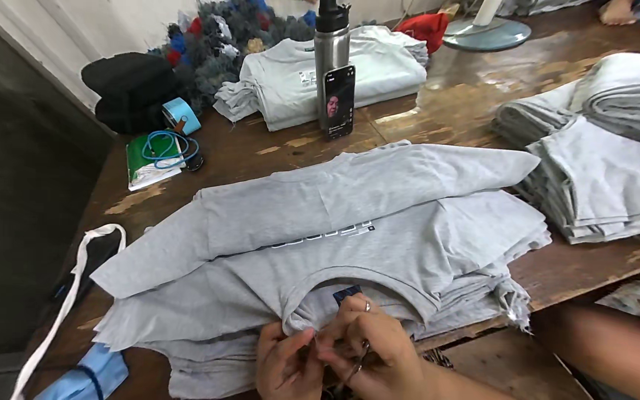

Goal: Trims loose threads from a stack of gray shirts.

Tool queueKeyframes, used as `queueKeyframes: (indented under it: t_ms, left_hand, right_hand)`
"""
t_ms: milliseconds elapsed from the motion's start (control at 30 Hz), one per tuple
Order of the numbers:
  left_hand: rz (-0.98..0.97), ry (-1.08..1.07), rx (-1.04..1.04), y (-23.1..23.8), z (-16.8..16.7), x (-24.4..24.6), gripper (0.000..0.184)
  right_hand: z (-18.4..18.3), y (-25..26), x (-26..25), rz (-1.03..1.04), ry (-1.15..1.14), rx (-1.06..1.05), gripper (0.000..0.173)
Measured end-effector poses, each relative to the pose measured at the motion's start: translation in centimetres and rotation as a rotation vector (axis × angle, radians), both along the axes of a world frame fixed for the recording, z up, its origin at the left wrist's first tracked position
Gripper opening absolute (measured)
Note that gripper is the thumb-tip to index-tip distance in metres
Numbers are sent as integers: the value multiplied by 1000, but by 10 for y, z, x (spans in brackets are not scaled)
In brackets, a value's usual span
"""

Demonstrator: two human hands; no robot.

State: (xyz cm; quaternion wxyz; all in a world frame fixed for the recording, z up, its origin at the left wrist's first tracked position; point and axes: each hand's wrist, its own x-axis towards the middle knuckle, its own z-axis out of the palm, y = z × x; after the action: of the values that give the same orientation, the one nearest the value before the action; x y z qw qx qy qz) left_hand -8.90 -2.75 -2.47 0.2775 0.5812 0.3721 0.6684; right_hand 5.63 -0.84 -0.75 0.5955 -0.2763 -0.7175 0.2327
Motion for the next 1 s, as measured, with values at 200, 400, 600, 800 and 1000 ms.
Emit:
queueKeyframes:
  t_ms: [200, 400, 600, 800, 1000]
  left_hand:
    - [-15, -87, -82, 0, 4, -3, 13]
    - [-63, -206, -142, 2, 3, -11, 8]
    - [-163, -169, -111, -1, 1, -16, 11]
    - [-151, -175, -91, -1, -1, -15, 11]
    - [-172, -247, -91, -2, -3, -17, 9]
  right_hand:
    - [5, 3, 27, 15, -270, -76, 28]
    - [0, 0, 37, -193, -675, -3, 37]
    - [-4, -1, 18, -276, -693, 41, 41]
    - [-9, 1, 14, -272, -668, 49, 43]
    - [-7, -4, 22, -254, -666, 24, 41]
